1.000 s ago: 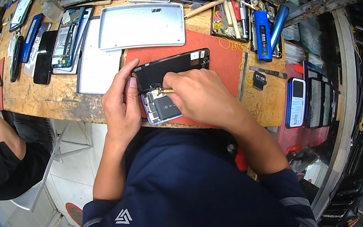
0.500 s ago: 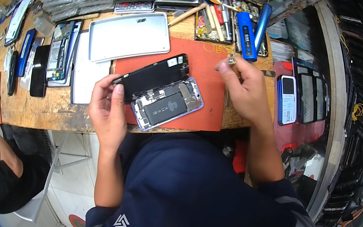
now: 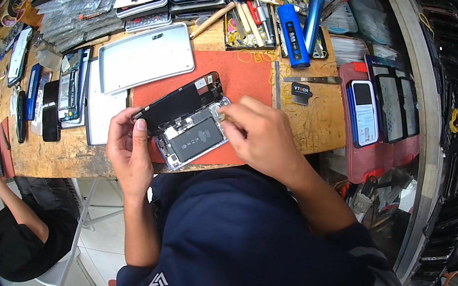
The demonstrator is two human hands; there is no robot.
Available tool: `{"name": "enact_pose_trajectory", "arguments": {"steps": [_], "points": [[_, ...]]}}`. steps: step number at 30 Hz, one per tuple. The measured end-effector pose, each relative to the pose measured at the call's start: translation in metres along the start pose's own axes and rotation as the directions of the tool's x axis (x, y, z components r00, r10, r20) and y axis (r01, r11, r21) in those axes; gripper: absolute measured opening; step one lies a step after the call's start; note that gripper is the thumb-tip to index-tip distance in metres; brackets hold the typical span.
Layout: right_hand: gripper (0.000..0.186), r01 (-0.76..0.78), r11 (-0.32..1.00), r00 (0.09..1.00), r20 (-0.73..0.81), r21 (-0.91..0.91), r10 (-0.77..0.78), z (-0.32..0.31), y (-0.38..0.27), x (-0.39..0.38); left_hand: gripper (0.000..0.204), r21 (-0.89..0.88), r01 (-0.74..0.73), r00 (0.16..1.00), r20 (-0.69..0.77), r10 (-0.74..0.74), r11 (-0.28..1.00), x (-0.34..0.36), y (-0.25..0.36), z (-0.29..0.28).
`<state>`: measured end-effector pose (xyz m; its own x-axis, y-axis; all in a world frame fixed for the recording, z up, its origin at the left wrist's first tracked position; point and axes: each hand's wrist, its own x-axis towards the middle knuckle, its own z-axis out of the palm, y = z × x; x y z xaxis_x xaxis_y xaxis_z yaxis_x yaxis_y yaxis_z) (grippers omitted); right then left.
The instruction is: The person handles several smartphones, testing screens and connectivity by plugging in a cable. They then disassemble a white smartphone using a screwdriver, removing the back cover and unscrewing internal components.
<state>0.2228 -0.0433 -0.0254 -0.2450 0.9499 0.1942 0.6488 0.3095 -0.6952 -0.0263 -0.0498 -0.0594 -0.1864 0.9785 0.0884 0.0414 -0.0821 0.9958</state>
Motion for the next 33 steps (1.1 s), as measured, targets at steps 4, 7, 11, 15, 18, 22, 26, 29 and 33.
{"name": "enact_pose_trajectory", "arguments": {"steps": [4, 7, 11, 15, 18, 22, 26, 29, 33], "points": [[0.018, 0.105, 0.986, 0.986, 0.145, -0.131, -0.086, -0.001, 0.000, 0.015, 0.024, -0.036, 0.022, 1.000, -0.018, -0.023, 0.999, -0.001, -0.002, 0.000], [0.020, 0.133, 0.979, 0.974, 0.201, -0.151, -0.101, -0.004, 0.003, 0.022, 0.025, -0.013, 0.013, 1.000, -0.005, -0.013, 1.000, 0.000, -0.002, -0.001], [0.022, 0.139, 0.983, 0.968, 0.226, -0.121, -0.109, -0.005, 0.005, 0.026, 0.025, -0.010, 0.014, 1.000, 0.003, -0.014, 1.000, 0.000, -0.002, -0.001], [0.020, 0.112, 0.994, 0.980, 0.166, -0.009, -0.109, -0.008, 0.011, 0.029, 0.025, 0.023, 0.010, 1.000, 0.014, -0.010, 1.000, 0.000, -0.003, -0.002], [0.018, 0.060, 0.997, 0.998, 0.016, 0.057, -0.061, -0.016, 0.018, 0.033, 0.026, 0.078, -0.028, 0.999, 0.019, 0.026, 0.997, -0.001, -0.004, -0.002], [0.018, -0.009, 0.995, 0.996, -0.088, 0.103, 0.018, -0.028, 0.027, 0.040, 0.024, 0.060, -0.024, 1.000, 0.020, 0.023, 0.998, -0.005, -0.002, -0.001], [0.025, 0.017, 0.971, 0.997, -0.074, 0.237, 0.000, -0.021, 0.031, 0.044, 0.021, 0.146, -0.076, 0.996, 0.055, 0.068, 0.986, -0.007, 0.001, -0.002], [0.026, 0.064, 0.928, 0.998, -0.015, 0.366, -0.063, -0.012, 0.038, 0.048, 0.021, 0.168, -0.086, 0.994, 0.077, 0.074, 0.982, -0.010, 0.004, -0.003], [0.023, 0.123, 0.906, 0.985, 0.060, 0.406, -0.161, -0.006, 0.051, 0.052, 0.024, 0.211, -0.060, 0.996, 0.081, 0.044, 0.976, -0.014, 0.007, -0.005]]}}
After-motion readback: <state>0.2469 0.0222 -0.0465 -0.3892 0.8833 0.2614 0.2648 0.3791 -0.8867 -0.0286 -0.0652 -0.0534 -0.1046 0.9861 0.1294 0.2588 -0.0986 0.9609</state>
